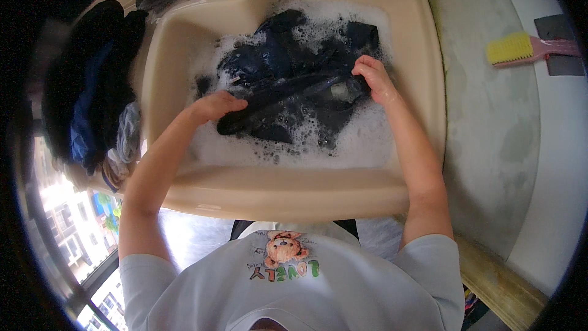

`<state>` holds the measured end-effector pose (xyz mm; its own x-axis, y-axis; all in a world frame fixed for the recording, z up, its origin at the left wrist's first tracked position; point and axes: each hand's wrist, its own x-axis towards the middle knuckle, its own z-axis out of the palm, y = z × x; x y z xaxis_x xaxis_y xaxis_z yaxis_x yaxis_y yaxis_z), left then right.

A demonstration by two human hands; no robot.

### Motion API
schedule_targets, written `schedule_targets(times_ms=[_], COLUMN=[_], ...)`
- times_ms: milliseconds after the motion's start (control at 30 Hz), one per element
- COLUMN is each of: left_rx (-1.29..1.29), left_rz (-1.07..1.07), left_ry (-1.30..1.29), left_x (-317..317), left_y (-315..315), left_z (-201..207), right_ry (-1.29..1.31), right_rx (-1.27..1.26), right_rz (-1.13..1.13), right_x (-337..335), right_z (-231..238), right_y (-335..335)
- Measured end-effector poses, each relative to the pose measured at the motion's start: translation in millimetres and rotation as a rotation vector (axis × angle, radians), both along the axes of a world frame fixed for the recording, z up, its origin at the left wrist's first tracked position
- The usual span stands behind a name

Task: The person washes black pants and other clothing by hand in a sink filled with soapy water, scrubbing, squeezing, and wringing out the items before starting to clean another piece of fabric with a small container of detergent.

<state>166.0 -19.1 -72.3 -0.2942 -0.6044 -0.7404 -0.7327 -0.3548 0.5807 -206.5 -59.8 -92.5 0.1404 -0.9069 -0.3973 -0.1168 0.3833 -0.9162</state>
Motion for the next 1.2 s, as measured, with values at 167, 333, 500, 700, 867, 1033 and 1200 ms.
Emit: schedule_targets(times_ms=[167,333,500,700,867,1033,1200], left_rx=[-0.211,-0.289,-0.036,-0.225,-0.216,-0.231,-0.132], left_rz=[0.125,-0.288,0.391,0.063,-0.405,-0.289,0.148], left_ry=[-0.123,-0.464,-0.22,-0.51,-0.635,-0.554,-0.282], left_x=[-3,14,4,-27,-30,-12,25], left_y=[-1,15,-3,-2,-27,-8,-19], left_z=[10,-20,15,-45,-179,-86,27], right_ry=[0.905,1.343,1.222,1.2,1.31,1.18,0.733], right_rx=[-0.223,-0.314,-0.203,-0.088,-0.056,0.166,0.266], right_rz=[0.475,0.386,0.102,0.267,0.693,0.702,0.348], right_x=[28,17,-21,57,-11,38,-4], right_z=[29,12,14,-55,-221,-89,58], right_y=[25,28,12,26,-16,1,-2])
